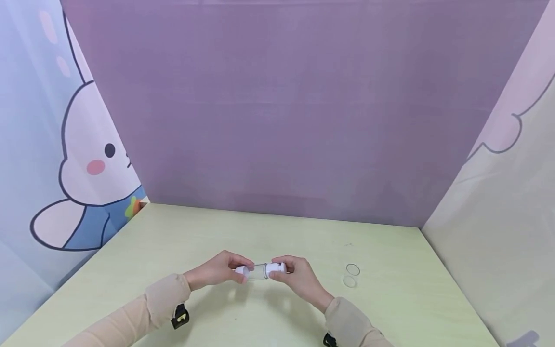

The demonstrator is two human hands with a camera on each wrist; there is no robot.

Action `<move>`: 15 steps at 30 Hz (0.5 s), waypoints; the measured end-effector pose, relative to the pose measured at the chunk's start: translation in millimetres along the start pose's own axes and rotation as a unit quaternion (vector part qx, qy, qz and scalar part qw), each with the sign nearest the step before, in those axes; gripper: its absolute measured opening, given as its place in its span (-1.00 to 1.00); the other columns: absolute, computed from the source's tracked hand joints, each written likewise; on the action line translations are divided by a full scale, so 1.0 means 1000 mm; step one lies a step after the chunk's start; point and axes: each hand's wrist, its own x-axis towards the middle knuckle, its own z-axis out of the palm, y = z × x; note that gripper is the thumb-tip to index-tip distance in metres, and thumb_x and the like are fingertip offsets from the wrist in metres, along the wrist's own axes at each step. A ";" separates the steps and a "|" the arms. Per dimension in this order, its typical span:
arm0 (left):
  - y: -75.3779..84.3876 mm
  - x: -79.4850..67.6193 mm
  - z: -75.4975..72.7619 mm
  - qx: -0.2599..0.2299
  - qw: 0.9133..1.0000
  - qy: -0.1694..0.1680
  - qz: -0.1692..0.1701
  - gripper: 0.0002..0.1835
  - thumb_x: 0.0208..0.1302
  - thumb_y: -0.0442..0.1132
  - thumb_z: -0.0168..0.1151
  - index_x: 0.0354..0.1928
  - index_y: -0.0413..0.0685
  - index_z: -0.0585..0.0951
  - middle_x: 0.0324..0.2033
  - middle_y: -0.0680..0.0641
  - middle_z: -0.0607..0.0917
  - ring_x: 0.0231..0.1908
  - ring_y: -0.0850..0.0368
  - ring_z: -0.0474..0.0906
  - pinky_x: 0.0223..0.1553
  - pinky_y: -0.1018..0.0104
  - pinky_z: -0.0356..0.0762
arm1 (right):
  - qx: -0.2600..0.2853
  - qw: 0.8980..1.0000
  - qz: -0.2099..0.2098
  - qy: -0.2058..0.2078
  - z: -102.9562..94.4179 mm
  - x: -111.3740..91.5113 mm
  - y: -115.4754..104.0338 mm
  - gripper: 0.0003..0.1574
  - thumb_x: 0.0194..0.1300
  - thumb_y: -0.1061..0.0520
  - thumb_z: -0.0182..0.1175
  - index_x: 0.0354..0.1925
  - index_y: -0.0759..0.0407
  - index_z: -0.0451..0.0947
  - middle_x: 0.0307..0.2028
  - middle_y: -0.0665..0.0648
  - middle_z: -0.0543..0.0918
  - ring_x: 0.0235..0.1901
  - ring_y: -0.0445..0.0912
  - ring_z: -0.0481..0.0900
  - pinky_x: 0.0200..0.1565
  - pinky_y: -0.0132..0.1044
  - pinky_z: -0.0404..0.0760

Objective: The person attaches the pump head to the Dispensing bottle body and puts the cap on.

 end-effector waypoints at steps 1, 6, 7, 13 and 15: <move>0.000 0.000 0.000 0.000 1.000 0.000 0.000 -0.61 0.04 -0.29 0.34 -0.02 -0.11 0.60 -0.05 -0.06 0.62 -0.14 0.10 0.51 -0.10 0.14 0.47 | -0.001 1.000 0.000 0.001 0.000 0.000 0.000 -0.51 0.12 0.16 0.28 -0.01 0.39 0.50 -0.15 0.28 0.64 -0.23 -0.11 0.61 -0.20 -0.33 0.58; 0.001 -0.001 -0.001 0.000 1.000 -0.002 0.002 -0.61 0.04 -0.29 0.33 -0.02 -0.12 0.60 -0.05 -0.07 0.62 -0.13 0.09 0.51 -0.09 0.13 0.47 | -0.011 1.000 0.001 0.006 0.000 0.000 -0.001 -0.52 0.12 0.14 0.28 -0.02 0.38 0.51 -0.17 0.25 0.65 -0.26 -0.15 0.60 -0.21 -0.34 0.58; 0.001 -0.001 -0.001 0.000 1.000 -0.002 0.002 -0.61 0.04 -0.29 0.33 -0.02 -0.12 0.60 -0.05 -0.07 0.62 -0.14 0.09 0.51 -0.09 0.13 0.47 | -0.012 1.000 0.001 0.006 0.000 -0.001 -0.002 -0.52 0.12 0.13 0.28 -0.03 0.37 0.51 -0.17 0.25 0.66 -0.27 -0.16 0.59 -0.22 -0.34 0.58; 0.001 -0.001 -0.002 0.001 1.000 -0.001 0.002 -0.61 0.04 -0.29 0.33 -0.02 -0.14 0.60 -0.05 -0.07 0.62 -0.14 0.10 0.50 -0.11 0.15 0.47 | -0.017 1.000 0.004 0.007 0.001 0.000 -0.003 -0.52 0.12 0.13 0.28 -0.03 0.37 0.51 -0.19 0.24 0.66 -0.28 -0.16 0.59 -0.21 -0.33 0.58; 0.001 -0.002 -0.002 0.001 1.000 -0.001 0.002 -0.61 0.04 -0.29 0.33 -0.02 -0.14 0.60 -0.05 -0.07 0.62 -0.14 0.10 0.50 -0.11 0.15 0.47 | -0.020 1.000 0.001 0.007 0.001 0.000 -0.003 -0.51 0.12 0.13 0.28 -0.02 0.39 0.51 -0.19 0.24 0.66 -0.27 -0.16 0.59 -0.22 -0.32 0.58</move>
